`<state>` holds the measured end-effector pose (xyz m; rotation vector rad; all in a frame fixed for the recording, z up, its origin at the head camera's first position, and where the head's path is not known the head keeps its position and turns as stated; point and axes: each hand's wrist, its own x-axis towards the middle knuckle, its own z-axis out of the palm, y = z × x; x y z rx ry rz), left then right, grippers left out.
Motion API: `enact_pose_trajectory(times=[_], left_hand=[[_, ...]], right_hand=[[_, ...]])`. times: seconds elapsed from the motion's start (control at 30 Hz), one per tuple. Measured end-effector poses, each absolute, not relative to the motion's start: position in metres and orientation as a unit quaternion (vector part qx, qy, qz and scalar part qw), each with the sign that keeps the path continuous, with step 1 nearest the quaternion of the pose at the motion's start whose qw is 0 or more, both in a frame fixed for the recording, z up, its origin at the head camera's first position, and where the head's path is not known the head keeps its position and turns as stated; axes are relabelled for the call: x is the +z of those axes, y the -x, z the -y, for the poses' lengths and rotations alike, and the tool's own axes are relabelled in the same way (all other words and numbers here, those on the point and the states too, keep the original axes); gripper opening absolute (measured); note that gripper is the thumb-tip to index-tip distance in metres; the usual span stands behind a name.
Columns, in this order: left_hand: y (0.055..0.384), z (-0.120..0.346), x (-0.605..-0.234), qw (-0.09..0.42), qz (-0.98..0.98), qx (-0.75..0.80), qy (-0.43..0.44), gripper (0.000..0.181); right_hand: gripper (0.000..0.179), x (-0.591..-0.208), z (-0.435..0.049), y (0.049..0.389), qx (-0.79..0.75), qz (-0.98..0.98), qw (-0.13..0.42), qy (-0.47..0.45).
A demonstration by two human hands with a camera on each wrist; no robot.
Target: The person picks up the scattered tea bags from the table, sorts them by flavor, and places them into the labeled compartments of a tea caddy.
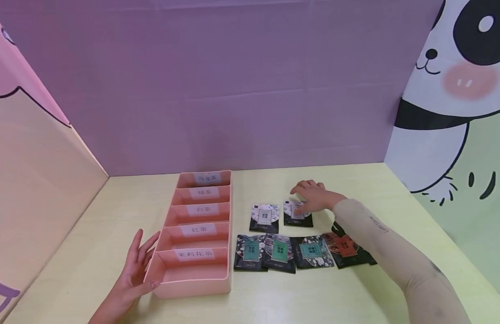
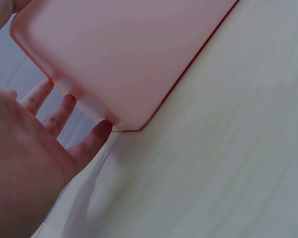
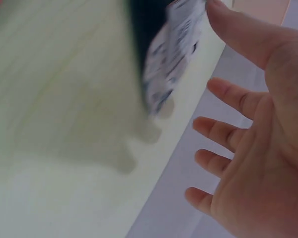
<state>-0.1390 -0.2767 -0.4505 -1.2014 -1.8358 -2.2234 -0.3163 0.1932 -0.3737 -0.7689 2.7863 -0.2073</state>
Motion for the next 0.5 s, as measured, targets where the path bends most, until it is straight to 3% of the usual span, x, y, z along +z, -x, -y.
enact_pose_trajectory(times=[0.27,0.5], left_hand=[[0.134,0.277,-0.445,0.007,0.601,-0.708,0.371,0.109],[0.137,0.275,-0.445,0.008,0.598,-0.707,0.377,0.108]], right_hand=[[0.062,-0.382,-0.203,0.317,-0.074,-0.959,0.14,0.234],[0.051,-0.388,-0.205,0.32,-0.119,-0.959,0.108,0.233]])
